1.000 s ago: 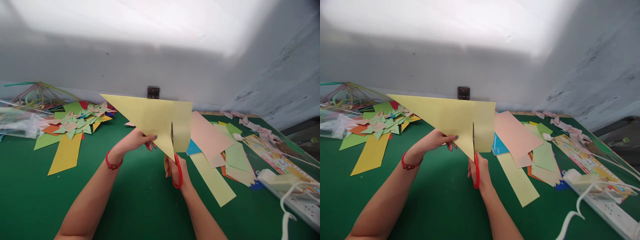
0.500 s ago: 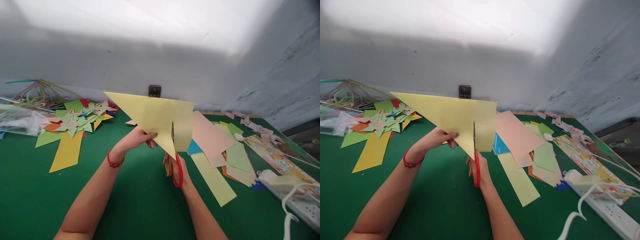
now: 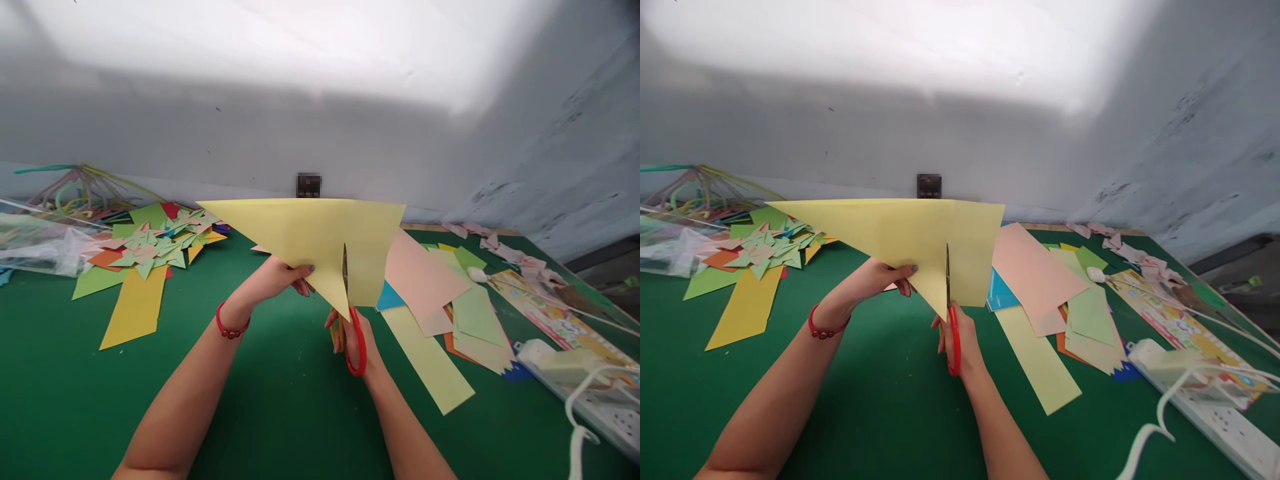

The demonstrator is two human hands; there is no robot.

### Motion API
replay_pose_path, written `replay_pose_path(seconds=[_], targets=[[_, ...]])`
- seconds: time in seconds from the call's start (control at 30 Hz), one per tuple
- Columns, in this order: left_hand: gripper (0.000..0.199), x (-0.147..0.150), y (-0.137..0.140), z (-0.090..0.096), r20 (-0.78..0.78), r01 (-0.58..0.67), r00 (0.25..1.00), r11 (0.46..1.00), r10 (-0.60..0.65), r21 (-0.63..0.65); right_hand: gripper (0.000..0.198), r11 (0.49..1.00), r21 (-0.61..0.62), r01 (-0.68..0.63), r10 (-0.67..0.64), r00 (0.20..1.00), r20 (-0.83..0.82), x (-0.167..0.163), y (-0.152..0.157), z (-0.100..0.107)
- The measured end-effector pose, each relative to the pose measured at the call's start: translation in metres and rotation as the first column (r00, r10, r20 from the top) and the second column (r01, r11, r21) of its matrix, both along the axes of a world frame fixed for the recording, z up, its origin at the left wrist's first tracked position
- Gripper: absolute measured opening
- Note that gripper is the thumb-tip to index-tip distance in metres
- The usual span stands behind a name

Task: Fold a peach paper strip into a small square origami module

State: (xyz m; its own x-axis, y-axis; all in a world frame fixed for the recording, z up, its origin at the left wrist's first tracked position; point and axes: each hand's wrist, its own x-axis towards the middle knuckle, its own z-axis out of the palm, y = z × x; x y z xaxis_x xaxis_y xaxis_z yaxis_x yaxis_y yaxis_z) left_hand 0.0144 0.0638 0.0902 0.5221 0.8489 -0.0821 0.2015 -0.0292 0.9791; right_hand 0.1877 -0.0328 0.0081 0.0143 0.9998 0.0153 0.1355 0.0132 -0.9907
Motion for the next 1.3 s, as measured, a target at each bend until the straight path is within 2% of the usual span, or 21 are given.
replay_pose_path(seconds=[0.2,0.37,0.53,0.8,1.03,1.3], targets=[[0.025,0.0,0.0,0.002,0.03,-0.001,1.0,0.999,0.003,-0.046,0.037,1.0,-0.018,-0.004,0.003,1.0,-0.025,-0.001,0.0,0.002],[0.027,-0.002,-0.002,0.005,0.007,0.042,0.999,0.994,-0.042,-0.101,0.038,0.999,-0.053,-0.004,0.002,0.999,-0.036,-0.001,0.0,0.002],[0.029,0.003,-0.001,0.002,0.091,0.037,0.995,0.995,-0.028,-0.095,0.041,0.999,-0.047,0.004,-0.005,1.0,-0.026,-0.001,0.001,0.003],[0.025,0.012,-0.005,0.005,0.114,-0.127,0.984,0.986,0.139,-0.105,0.046,0.999,-0.041,0.032,-0.032,0.999,0.01,-0.002,-0.001,0.002],[0.025,0.011,-0.005,0.005,0.095,-0.057,0.993,0.99,0.069,-0.129,0.043,0.998,-0.041,0.043,-0.044,0.999,-0.004,-0.001,0.0,0.002],[0.025,0.009,-0.004,0.005,0.092,-0.037,0.994,0.989,0.05,-0.144,0.04,0.999,-0.033,0.042,-0.043,0.999,-0.019,-0.002,-0.001,0.003]])
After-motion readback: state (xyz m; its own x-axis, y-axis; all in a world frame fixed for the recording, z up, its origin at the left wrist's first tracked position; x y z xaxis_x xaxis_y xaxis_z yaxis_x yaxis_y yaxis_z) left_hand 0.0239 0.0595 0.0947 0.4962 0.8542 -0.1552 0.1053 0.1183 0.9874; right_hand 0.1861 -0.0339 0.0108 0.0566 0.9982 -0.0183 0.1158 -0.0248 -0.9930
